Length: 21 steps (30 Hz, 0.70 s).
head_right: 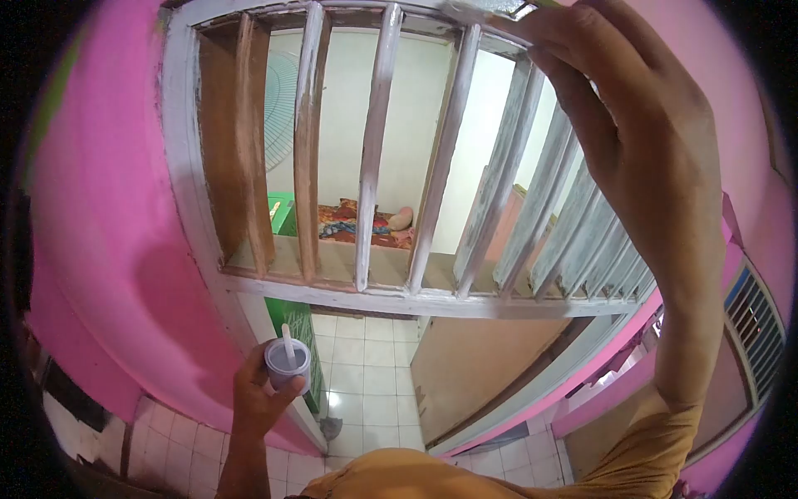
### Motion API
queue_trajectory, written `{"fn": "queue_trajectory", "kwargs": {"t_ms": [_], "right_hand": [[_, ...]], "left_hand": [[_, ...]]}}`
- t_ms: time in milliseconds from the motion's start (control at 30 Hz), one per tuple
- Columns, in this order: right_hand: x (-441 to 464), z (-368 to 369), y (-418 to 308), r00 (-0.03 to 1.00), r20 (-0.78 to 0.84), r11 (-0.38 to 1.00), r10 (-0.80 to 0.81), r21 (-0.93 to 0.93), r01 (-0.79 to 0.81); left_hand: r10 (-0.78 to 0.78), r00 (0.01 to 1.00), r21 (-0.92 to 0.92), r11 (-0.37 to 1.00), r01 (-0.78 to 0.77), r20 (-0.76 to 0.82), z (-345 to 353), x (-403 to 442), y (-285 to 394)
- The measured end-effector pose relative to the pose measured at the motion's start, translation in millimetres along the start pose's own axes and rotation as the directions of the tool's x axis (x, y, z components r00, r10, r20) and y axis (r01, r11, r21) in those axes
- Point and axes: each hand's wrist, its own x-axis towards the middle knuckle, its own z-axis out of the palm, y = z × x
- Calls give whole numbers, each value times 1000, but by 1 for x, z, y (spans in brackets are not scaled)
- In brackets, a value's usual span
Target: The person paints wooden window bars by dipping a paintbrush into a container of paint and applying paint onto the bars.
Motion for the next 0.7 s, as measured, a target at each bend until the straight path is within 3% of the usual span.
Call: {"fn": "queue_trajectory", "kwargs": {"t_ms": [100,233,400,500,633,700], "right_hand": [[8,0,-6,993,-48,993,-109,-42,107],[10,13,-10,992,-85,994,-96,51,100],[-5,-9,-1,996,54,997,76,-27,-75],[0,-16,8,996,69,993,-53,-102,60],[5,-2,-6,1000,9,999,-1,43,0],[2,-3,-1,999,36,997,-32,-66,34]], "left_hand": [[-16,1000,-29,999,16,5,0,1,0],[-32,999,-61,998,33,17,3,1,2],[-44,999,-37,998,45,30,-1,-5,-8],[-44,999,-8,999,45,24,-3,-3,-6],[-26,1000,-11,1000,26,16,4,1,2],[-19,1000,-31,999,19,18,7,2,1]]}}
